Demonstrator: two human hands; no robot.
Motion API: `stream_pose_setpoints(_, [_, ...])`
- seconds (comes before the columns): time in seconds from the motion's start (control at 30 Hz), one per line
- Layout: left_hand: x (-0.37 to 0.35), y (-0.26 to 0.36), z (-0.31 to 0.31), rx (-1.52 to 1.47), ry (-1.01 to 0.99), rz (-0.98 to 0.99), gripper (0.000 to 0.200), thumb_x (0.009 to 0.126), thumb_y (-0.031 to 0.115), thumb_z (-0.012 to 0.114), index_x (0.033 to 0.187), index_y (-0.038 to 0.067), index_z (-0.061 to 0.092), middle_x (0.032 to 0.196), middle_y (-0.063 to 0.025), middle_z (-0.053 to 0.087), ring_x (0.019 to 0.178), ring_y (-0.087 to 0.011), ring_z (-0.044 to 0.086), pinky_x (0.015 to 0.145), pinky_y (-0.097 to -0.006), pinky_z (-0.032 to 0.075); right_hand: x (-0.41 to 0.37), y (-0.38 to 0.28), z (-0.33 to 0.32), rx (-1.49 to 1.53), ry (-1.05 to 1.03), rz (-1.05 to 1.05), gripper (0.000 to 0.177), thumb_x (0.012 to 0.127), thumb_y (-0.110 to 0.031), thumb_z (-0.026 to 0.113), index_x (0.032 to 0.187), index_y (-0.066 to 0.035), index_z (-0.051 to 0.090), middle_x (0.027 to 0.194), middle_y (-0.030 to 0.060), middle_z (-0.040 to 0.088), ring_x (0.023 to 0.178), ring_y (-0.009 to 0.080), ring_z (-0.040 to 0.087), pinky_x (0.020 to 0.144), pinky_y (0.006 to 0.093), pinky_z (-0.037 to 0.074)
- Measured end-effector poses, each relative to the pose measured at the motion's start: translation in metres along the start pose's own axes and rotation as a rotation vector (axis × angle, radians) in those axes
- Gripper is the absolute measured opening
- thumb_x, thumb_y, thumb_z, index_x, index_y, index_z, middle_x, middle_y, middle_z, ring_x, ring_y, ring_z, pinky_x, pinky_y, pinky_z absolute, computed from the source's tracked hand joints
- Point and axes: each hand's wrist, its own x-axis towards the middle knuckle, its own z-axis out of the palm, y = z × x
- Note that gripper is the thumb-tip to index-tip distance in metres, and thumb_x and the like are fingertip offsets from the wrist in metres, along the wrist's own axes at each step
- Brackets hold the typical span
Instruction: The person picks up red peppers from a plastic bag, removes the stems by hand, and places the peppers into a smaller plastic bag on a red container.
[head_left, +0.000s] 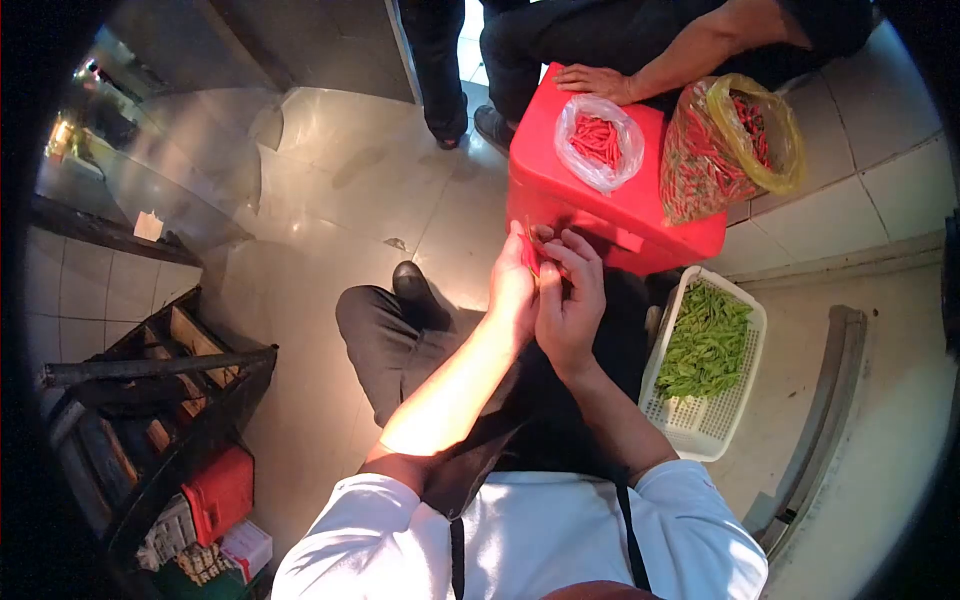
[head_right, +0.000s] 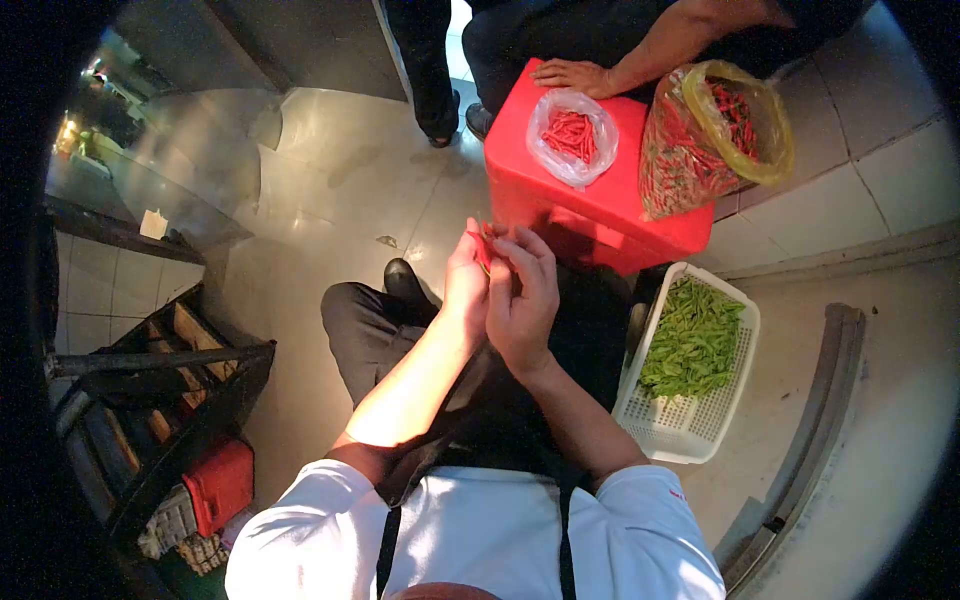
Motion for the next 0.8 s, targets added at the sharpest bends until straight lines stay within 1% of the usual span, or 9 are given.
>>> stream_pose_setpoints(0.17, [-0.007,0.002,0.006,-0.013,0.001,-0.04,0.044,0.101,0.046,0.04,0.096,0.006,0.057,0.089,-0.0064,0.061,0.084,-0.0197,0.059,0.08,-0.0321,0.051,-0.004,-0.004,-0.003,0.102,-0.03,0.099,0.02,0.089,-0.004,0.058,0.108,-0.001,0.064,0.123,0.0188,0.055,0.12,0.0295,0.052,0.1,0.0376,0.041])
stream_pose_setpoints(0.27, [-0.009,0.005,0.009,-0.048,-0.007,-0.103,0.045,0.101,0.047,0.04,0.097,0.006,0.057,0.091,-0.0084,0.063,0.084,-0.02,0.06,0.079,-0.0316,0.051,0.001,0.0,-0.01,0.263,0.03,0.134,0.02,0.087,-0.007,0.062,0.105,0.0,0.064,0.118,0.0175,0.057,0.11,0.029,0.058,0.093,0.0368,0.046])
stream_pose_setpoints(0.3, [-0.009,0.009,0.005,-0.011,-0.04,-0.116,0.045,0.101,0.048,0.04,0.097,0.006,0.057,0.092,-0.0084,0.062,0.084,-0.0201,0.06,0.079,-0.0316,0.051,0.007,0.01,-0.014,0.137,0.049,0.036,0.023,0.086,-0.011,0.065,0.106,0.001,0.064,0.12,0.0195,0.057,0.108,0.0318,0.058,0.093,0.038,0.047])
stream_pose_setpoints(0.47, [-0.016,0.003,0.01,0.335,0.014,-0.103,0.05,0.1,0.051,0.038,0.1,0.005,0.057,0.092,-0.0068,0.063,0.084,-0.0183,0.061,0.079,-0.031,0.052,0.035,0.002,-0.032,-0.118,-0.239,0.066,0.033,0.08,-0.014,0.069,0.108,0.002,0.064,0.115,0.0218,0.06,0.108,0.0359,0.058,0.094,0.0407,0.046])
stream_pose_setpoints(0.53, [-0.02,-0.002,0.017,0.343,0.035,-0.105,0.049,0.1,0.052,0.039,0.103,0.007,0.058,0.092,-0.0063,0.063,0.078,-0.0171,0.06,0.072,-0.0327,0.052,0.037,0.007,-0.031,-0.115,-0.34,0.117,0.033,0.079,-0.013,0.069,0.108,0.002,0.064,0.113,0.0219,0.061,0.11,0.036,0.057,0.094,0.0414,0.046])
stream_pose_setpoints(0.57, [-0.021,0.001,0.017,0.33,0.03,-0.145,0.048,0.099,0.052,0.04,0.104,0.008,0.058,0.091,-0.006,0.063,0.075,-0.0167,0.059,0.068,-0.0322,0.052,0.035,0.015,-0.028,-0.065,-0.301,0.07,0.027,0.083,-0.013,0.067,0.104,0.003,0.064,0.107,0.0169,0.063,0.095,0.0277,0.064,0.082,0.0389,0.051])
stream_pose_setpoints(0.67, [-0.019,0.011,0.001,0.32,-0.069,-0.242,0.043,0.098,0.051,0.044,0.105,0.01,0.058,0.085,-0.0044,0.063,0.066,-0.0149,0.058,0.057,-0.0293,0.048,0.036,0.011,-0.035,0.363,-0.409,0.576,0.022,0.091,-0.01,0.062,0.109,0.002,0.062,0.089,0.006,0.065,0.076,0.011,0.061,0.065,0.0252,0.051])
stream_pose_setpoints(0.77, [-0.022,0.016,-0.001,0.367,-0.09,-0.271,0.038,0.098,0.047,0.048,0.104,0.011,0.057,0.079,-0.0027,0.062,0.06,-0.0132,0.057,0.051,-0.0252,0.044,0.042,0.002,-0.039,0.623,-0.401,0.762,0.016,0.094,-0.011,0.06,0.105,0.0,0.062,0.079,-0.0002,0.061,0.063,0.0042,0.054,0.055,0.0209,0.046])
stream_pose_setpoints(0.8, [-0.025,0.017,0.003,0.389,-0.077,-0.272,0.036,0.098,0.046,0.05,0.104,0.011,0.057,0.077,-0.0021,0.062,0.059,-0.0128,0.056,0.05,-0.0237,0.042,0.043,0.005,-0.04,0.605,-0.398,0.729,0.014,0.094,-0.011,0.059,0.103,-0.001,0.061,0.078,0.0008,0.06,0.059,0.0048,0.054,0.053,0.0206,0.046])
